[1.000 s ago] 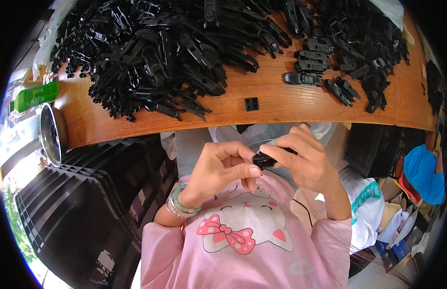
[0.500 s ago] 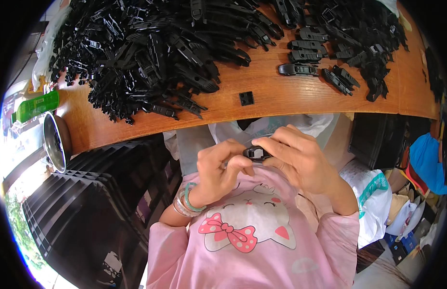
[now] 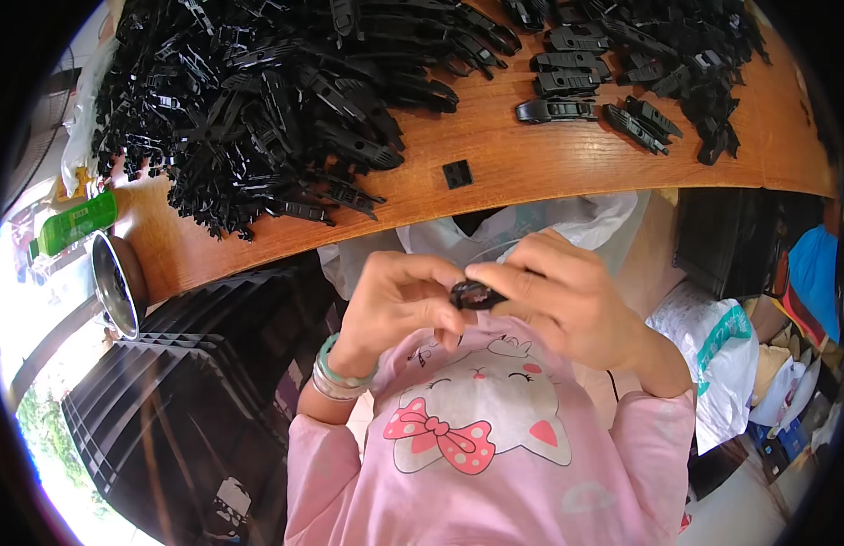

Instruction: The person assembles plastic components by fitting small plastic clips into larger plastic parts by hand and placing the assembled pieces on the table.

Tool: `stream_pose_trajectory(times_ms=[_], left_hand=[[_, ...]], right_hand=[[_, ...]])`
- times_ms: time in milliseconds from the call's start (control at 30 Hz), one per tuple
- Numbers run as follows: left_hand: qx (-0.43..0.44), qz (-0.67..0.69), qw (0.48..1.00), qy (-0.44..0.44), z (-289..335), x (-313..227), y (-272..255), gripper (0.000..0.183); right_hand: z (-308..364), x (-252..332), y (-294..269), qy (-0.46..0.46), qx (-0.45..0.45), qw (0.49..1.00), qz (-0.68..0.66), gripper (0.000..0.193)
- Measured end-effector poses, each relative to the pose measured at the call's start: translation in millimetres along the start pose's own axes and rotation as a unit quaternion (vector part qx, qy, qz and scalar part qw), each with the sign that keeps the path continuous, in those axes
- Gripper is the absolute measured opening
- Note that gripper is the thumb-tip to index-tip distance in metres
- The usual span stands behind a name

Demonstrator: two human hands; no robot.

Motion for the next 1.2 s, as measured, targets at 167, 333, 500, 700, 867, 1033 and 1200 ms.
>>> stream_pose_trajectory(times_ms=[167,333,500,700,867,1033,1200], left_hand=[[0.070,0.282,0.942,-0.166,-2,25,12,0.017],[0.000,0.153,0.966,-0.207,2,36,15,0.013],[-0.058,0.123,0.980,-0.149,1,28,12,0.011],[-0.262,-0.025,0.965,-0.004,28,3,-26,0.017],[-0.441,-0.219,0.863,0.110,55,-15,-83,0.010],[-0.506,-0.410,0.729,0.213,56,-34,-104,0.014],[-0.478,-0.442,0.735,0.188,46,-43,-120,0.017]], right_hand=[[2,2,2,-0.065,0.033,0.992,0.104,0.039],[7,4,15,-0.068,0.061,0.985,0.146,0.041],[-2,-9,6,-0.072,0.014,0.986,0.151,0.038],[-10,-57,-50,0.003,-0.189,0.916,0.353,0.031],[-31,-26,-30,-0.068,-0.283,0.899,0.326,0.023],[-95,10,57,-0.145,-0.196,0.940,0.237,0.019],[-109,4,83,-0.110,-0.191,0.943,0.250,0.017]])
Point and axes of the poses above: each hand's wrist, its own z-axis away from the middle knuckle, its own y-axis out of the palm, x = y × z, the point moved 6 cm from there along -z, towards the middle knuckle, and after that the axes turned 1 degree about x, right-handed, at the moved point
